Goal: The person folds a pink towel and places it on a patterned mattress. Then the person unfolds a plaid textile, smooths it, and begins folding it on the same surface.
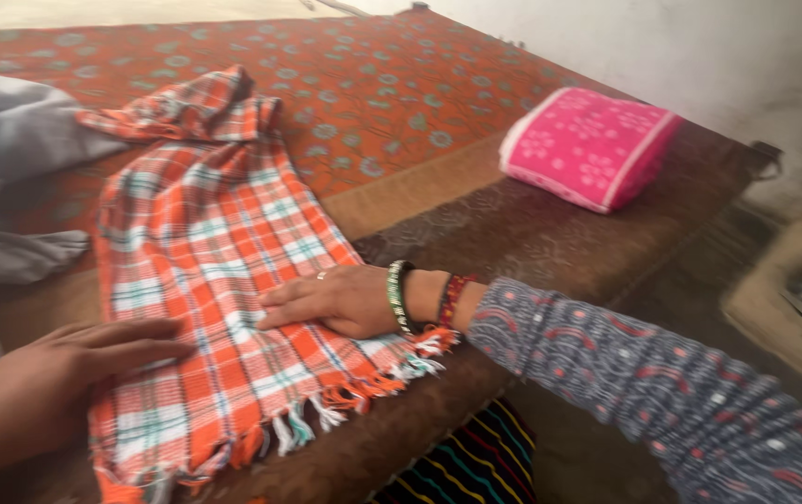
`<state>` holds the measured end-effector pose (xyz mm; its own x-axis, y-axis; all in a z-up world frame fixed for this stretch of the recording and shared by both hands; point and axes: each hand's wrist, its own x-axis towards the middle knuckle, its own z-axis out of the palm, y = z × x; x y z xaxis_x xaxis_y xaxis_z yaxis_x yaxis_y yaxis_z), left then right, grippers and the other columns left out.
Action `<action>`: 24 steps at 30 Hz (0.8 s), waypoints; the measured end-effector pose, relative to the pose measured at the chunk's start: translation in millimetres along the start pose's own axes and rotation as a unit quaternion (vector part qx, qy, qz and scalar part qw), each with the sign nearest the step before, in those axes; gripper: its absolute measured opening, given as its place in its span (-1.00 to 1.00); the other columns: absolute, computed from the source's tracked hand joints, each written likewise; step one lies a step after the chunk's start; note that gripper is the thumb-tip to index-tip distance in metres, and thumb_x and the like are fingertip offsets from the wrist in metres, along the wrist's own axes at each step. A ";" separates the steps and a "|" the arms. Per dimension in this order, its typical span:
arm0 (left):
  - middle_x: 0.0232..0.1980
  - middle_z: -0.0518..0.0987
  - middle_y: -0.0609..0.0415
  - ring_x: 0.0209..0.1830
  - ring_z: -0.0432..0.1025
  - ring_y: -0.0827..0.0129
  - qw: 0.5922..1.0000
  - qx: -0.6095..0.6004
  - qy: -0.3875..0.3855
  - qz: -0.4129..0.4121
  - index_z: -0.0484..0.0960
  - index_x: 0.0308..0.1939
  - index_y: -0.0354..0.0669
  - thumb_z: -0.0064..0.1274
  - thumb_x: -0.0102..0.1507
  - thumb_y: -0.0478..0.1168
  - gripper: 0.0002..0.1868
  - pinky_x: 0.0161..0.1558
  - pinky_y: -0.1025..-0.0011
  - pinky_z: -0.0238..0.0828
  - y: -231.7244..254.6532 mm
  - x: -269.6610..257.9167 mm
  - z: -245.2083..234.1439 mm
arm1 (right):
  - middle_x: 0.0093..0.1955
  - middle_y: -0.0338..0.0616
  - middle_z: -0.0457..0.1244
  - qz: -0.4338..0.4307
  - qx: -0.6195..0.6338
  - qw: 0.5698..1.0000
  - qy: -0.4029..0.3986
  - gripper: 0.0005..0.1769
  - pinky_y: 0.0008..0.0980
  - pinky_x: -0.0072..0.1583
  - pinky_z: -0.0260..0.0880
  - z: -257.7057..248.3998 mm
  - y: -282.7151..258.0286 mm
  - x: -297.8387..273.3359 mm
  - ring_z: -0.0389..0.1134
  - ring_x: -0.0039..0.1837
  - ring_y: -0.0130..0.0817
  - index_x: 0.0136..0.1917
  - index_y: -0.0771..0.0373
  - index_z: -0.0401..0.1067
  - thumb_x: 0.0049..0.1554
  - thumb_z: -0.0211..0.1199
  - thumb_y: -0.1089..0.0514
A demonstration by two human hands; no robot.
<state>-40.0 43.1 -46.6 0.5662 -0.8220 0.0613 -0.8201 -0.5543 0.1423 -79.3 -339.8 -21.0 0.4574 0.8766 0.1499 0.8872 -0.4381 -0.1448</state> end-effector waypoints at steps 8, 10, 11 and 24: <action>0.46 0.44 0.33 0.38 0.49 0.35 0.991 -0.122 0.060 -0.020 0.69 0.24 0.37 0.22 -0.03 -0.35 -0.25 0.21 0.35 0.42 11.9 -0.9 8.5 | 0.63 -0.17 0.11 0.003 0.022 1.000 0.017 -0.37 -0.18 0.45 0.32 -0.4 1.4 -2.7 0.22 0.56 -0.15 0.52 -0.17 0.25 0.24 0.08 0.27; 0.45 0.50 0.30 0.35 0.47 0.30 0.990 -0.085 0.106 0.029 0.67 0.24 0.29 0.25 -0.08 -0.30 -0.24 0.23 0.32 0.45 22.0 -2.8 5.3 | 0.61 -0.19 0.13 0.026 0.014 1.000 0.005 -0.35 -0.22 0.42 0.36 -4.2 1.4 -6.6 0.25 0.53 -0.17 0.51 -0.18 0.26 0.20 0.11 0.26; 0.44 0.52 0.28 0.34 0.47 0.27 0.988 -0.067 0.129 0.052 0.66 0.24 0.25 0.26 -0.11 -0.28 -0.23 0.23 0.31 0.47 26.6 -3.1 2.6 | 0.61 -0.16 0.12 0.026 0.019 0.999 -0.004 -0.35 -0.20 0.44 0.34 -6.8 1.7 -9.5 0.23 0.54 -0.15 0.52 -0.17 0.25 0.20 0.13 0.25; 0.50 0.40 0.52 0.36 0.42 0.48 0.986 -0.132 -0.043 -0.093 0.51 0.37 0.47 0.34 -0.09 -0.38 -0.03 0.16 0.44 0.47 55.3 5.2 -23.3 | 0.64 -0.05 -0.03 0.051 -0.138 0.981 -0.122 0.04 -0.13 0.42 0.22 -42.8 -10.2 -36.0 0.11 0.55 -0.09 0.62 -0.14 -0.03 -0.01 0.11 0.52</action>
<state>-80.5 11.2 -15.3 0.6871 -0.7230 -0.0719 -0.6459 -0.6531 0.3953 -102.2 -375.4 17.0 0.5467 0.8319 -0.0950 0.8354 -0.5342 0.1296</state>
